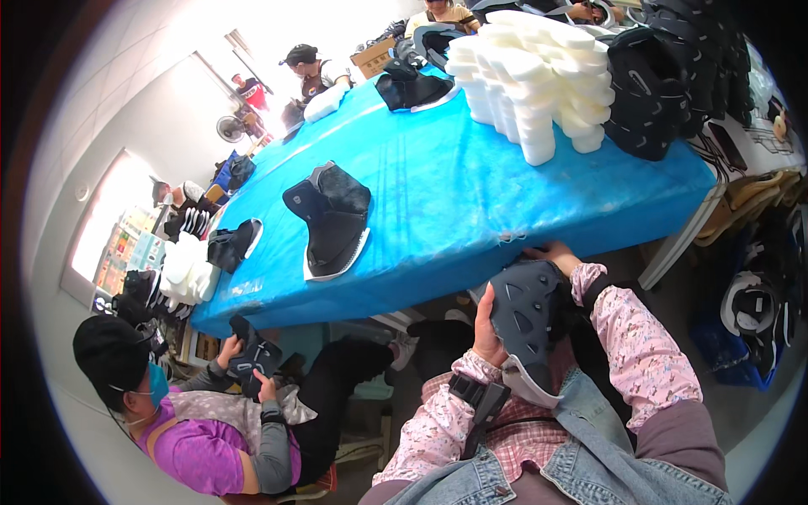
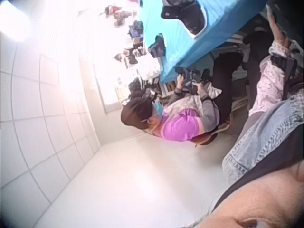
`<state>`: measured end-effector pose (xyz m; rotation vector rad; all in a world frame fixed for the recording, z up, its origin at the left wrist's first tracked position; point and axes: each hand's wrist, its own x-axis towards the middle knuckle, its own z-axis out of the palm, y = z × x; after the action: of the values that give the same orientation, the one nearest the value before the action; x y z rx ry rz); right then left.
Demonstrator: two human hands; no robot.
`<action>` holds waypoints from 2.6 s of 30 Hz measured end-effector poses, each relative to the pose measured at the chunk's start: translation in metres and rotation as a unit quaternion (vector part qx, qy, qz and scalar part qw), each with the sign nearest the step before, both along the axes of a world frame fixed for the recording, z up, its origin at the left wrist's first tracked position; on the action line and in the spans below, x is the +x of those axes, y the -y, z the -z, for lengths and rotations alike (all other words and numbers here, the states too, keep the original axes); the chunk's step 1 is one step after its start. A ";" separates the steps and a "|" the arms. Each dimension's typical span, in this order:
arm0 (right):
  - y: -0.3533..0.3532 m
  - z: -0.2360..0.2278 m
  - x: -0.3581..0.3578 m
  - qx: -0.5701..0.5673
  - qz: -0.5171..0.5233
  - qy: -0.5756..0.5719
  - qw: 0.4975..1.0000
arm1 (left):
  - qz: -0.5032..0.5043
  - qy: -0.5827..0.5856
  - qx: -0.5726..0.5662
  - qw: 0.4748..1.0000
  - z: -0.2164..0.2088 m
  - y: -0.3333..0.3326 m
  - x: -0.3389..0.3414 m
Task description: The recorder is inspecting and turning over a shoe upper component at a manufacturing workstation.
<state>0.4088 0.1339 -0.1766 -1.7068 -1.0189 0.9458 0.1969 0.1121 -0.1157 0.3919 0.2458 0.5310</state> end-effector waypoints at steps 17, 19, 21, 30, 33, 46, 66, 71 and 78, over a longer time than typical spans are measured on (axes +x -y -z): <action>-0.013 0.047 0.018 -0.015 -0.009 0.059 0.998 | 0.026 0.013 -0.024 0.999 0.003 0.001 -0.002; -0.014 0.040 0.013 -0.012 -0.015 0.036 0.999 | 0.020 0.012 -0.023 0.999 0.002 0.000 -0.004; -0.013 0.039 0.014 -0.020 -0.016 0.039 0.999 | 0.022 0.014 -0.031 0.999 0.003 0.001 -0.003; -0.014 0.046 0.017 -0.060 0.025 0.062 0.996 | 0.017 0.008 -0.039 0.999 0.006 0.003 -0.001; -0.015 0.047 0.016 -0.067 0.019 0.058 0.996 | 0.015 0.003 -0.035 0.999 0.004 0.004 -0.003; -0.013 0.044 0.016 -0.079 0.010 0.013 0.997 | 0.008 -0.016 -0.025 1.000 0.006 0.001 -0.005; -0.003 0.025 0.010 -0.006 0.023 0.004 1.000 | 0.020 -0.006 -0.022 1.000 0.009 0.004 -0.001; -0.001 0.023 0.005 0.020 0.032 -0.017 0.999 | 0.015 0.003 -0.022 1.000 0.009 0.004 -0.001; -0.006 0.022 0.006 -0.038 0.013 -0.022 0.999 | 0.016 0.000 -0.020 1.000 0.012 0.003 -0.003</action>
<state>0.4147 0.1401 -0.1987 -1.7493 -0.9418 1.0124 0.1935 0.1096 -0.1275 0.3564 0.2493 0.4935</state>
